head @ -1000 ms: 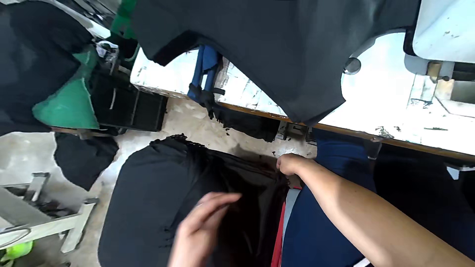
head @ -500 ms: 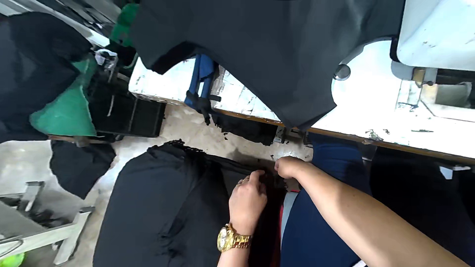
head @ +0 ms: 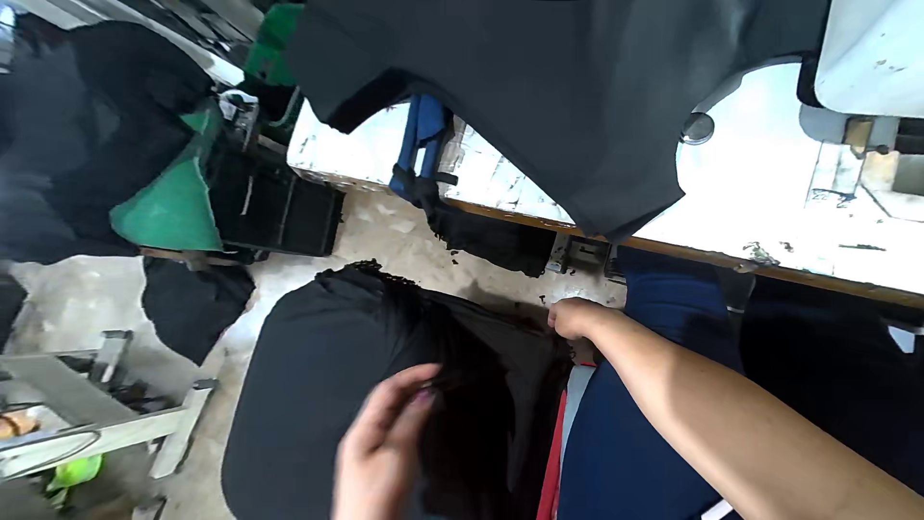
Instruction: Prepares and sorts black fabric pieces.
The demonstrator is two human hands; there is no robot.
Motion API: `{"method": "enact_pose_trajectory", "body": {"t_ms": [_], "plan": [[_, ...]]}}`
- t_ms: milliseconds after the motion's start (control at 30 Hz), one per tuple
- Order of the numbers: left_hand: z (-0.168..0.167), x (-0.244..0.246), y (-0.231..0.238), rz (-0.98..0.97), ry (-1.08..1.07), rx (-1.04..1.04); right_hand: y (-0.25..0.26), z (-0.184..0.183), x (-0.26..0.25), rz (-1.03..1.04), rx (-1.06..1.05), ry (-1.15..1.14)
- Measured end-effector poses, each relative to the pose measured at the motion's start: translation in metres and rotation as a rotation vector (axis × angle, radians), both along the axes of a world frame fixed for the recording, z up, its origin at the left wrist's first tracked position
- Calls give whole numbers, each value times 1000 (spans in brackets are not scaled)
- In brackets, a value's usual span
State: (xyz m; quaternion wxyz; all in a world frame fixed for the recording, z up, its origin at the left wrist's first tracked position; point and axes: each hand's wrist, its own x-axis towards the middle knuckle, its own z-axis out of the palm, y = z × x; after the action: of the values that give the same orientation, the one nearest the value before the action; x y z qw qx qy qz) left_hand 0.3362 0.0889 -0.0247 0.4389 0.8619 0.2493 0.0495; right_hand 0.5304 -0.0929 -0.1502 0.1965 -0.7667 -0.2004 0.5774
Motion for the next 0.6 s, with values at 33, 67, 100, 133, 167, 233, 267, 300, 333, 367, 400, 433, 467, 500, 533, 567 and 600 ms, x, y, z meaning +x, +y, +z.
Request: {"method": "enact_pose_trajectory", "body": {"t_ms": [33, 67, 100, 133, 167, 233, 267, 300, 333, 367, 400, 433, 467, 500, 533, 567, 600], "plan": [[10, -15, 18, 77, -45, 108, 1, -1, 0, 3, -3, 2], [17, -29, 33, 166, -87, 257, 0, -2, 0, 3, -5, 1], [21, -38, 43, 244, -110, 407, 0, -2, -1, -1, -9, 1], [23, -41, 44, 278, -119, 510, 0, -3, -1, -2, -14, -1], [21, -35, 34, 246, -130, 568, 1, -3, -1, 1, -18, -2], [8, -7, -10, 75, -73, 517, 2, -6, -4, 14, -23, -11], [-4, 13, -35, -31, 17, 465, 2, -5, -4, 14, -20, -16], [-20, 34, -54, -148, 129, 441, 0, -3, -4, 6, -18, -22], [-39, 51, -68, -248, 244, 443, -3, 1, -4, 3, -22, -26], [-55, 64, -77, -323, 350, 470, -5, 3, -4, -2, -25, -36], [-68, 73, -82, -362, 416, 507, -6, 3, -3, -14, -23, -45], [-73, 77, -84, -374, 457, 531, -8, 4, -2, -21, -22, -47], [-73, 79, -82, -365, 482, 526, -9, 5, -1, -24, -19, -44], [-70, 79, -80, -339, 498, 483, -10, 6, 0, -21, -17, -42], [-66, 77, -76, -299, 505, 410, -11, 6, 0, -14, -15, -38], [-62, 75, -72, -256, 500, 330, -10, 5, 0, -11, -11, -34], [-60, 73, -67, -216, 482, 254, -8, 4, 1, -9, -9, -29]]}}
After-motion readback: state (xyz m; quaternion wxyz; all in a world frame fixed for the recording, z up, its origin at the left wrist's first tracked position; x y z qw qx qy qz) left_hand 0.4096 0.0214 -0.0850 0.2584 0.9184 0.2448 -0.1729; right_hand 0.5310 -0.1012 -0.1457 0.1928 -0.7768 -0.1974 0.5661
